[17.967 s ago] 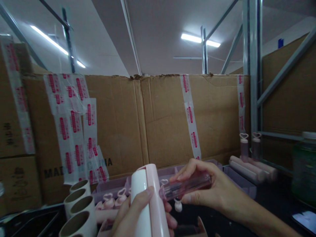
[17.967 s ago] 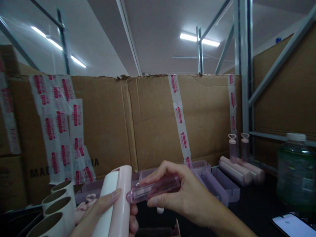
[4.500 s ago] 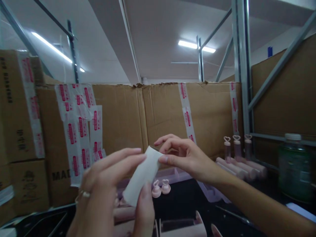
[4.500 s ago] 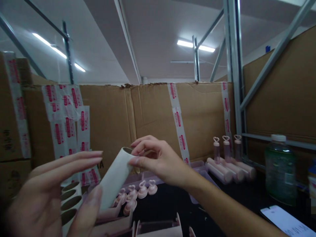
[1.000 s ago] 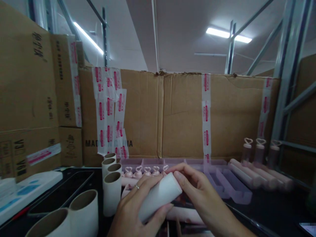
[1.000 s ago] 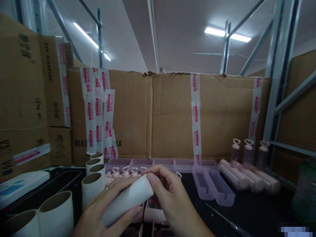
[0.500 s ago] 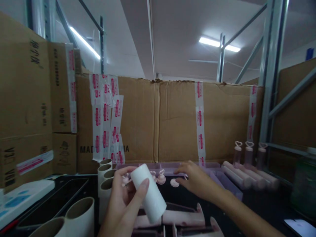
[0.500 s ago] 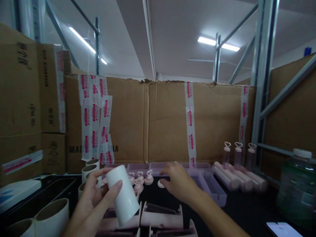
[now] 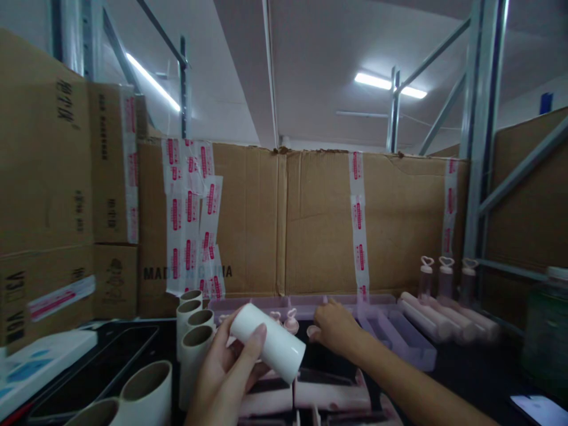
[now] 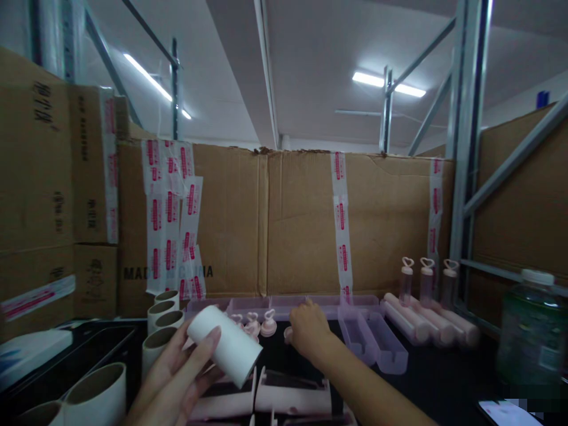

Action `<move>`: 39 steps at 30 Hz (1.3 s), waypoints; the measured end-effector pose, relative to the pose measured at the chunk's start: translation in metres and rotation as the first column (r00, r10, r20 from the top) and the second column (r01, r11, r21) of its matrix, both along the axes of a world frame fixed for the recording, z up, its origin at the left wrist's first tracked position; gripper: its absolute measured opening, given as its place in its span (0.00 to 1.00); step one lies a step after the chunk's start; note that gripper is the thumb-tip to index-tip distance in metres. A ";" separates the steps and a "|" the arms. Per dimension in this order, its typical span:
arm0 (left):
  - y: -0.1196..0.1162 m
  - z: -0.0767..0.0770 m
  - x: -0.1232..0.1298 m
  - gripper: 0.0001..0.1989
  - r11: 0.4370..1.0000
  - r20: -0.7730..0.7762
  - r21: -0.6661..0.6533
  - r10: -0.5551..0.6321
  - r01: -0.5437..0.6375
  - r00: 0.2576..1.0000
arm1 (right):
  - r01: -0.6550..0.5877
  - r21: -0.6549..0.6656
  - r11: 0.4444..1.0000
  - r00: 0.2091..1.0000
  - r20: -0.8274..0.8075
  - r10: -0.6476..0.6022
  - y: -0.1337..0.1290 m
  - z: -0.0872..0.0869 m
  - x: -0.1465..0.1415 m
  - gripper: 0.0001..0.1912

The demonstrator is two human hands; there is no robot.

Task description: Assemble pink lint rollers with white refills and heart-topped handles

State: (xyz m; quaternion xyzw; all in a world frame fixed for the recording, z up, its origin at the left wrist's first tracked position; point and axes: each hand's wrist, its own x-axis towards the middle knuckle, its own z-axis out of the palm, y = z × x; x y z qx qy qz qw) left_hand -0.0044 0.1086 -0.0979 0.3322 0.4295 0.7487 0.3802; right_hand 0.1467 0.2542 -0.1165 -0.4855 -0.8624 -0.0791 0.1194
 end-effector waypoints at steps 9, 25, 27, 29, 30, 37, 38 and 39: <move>0.000 0.002 0.001 0.32 0.999 0.049 0.012 0.030 -0.031 0.998 | 0.025 0.003 1.000 0.997 -0.075 -0.025 -0.003 0.000 0.005 0.11; 0.005 -0.004 -0.002 0.30 0.990 -0.026 0.047 0.136 -0.134 0.990 | -0.131 -0.019 0.991 0.935 -0.336 0.117 -0.031 0.014 0.018 0.09; 0.005 -0.005 -0.001 0.30 0.985 -0.032 0.062 0.166 -0.163 0.986 | -0.303 0.010 0.953 0.845 -0.460 0.273 -0.051 0.019 0.021 0.09; 0.004 -0.006 0.000 0.29 0.982 -0.038 0.067 0.179 -0.176 0.983 | -0.447 0.055 0.893 0.712 -0.583 0.392 -0.068 0.021 0.023 0.12; 0.004 -0.006 0.000 0.29 0.982 -0.042 0.070 0.181 -0.177 0.983 | -0.486 0.068 0.872 0.660 -0.625 0.417 -0.075 0.021 0.023 0.14; 0.002 -0.002 0.003 0.28 0.987 -0.035 0.094 0.137 -0.133 0.990 | -0.545 0.013 0.838 0.484 -0.811 0.328 -0.076 0.002 0.021 0.17; 0.002 -0.002 0.003 0.29 0.988 -0.036 0.088 0.128 -0.125 0.991 | -0.550 0.013 0.835 0.451 -0.837 0.309 -0.075 0.000 0.020 0.18; 0.002 -0.002 0.003 0.29 0.990 -0.041 0.079 0.118 -0.114 0.992 | -0.546 0.021 0.837 0.421 -0.857 0.296 -0.074 -0.003 0.020 0.20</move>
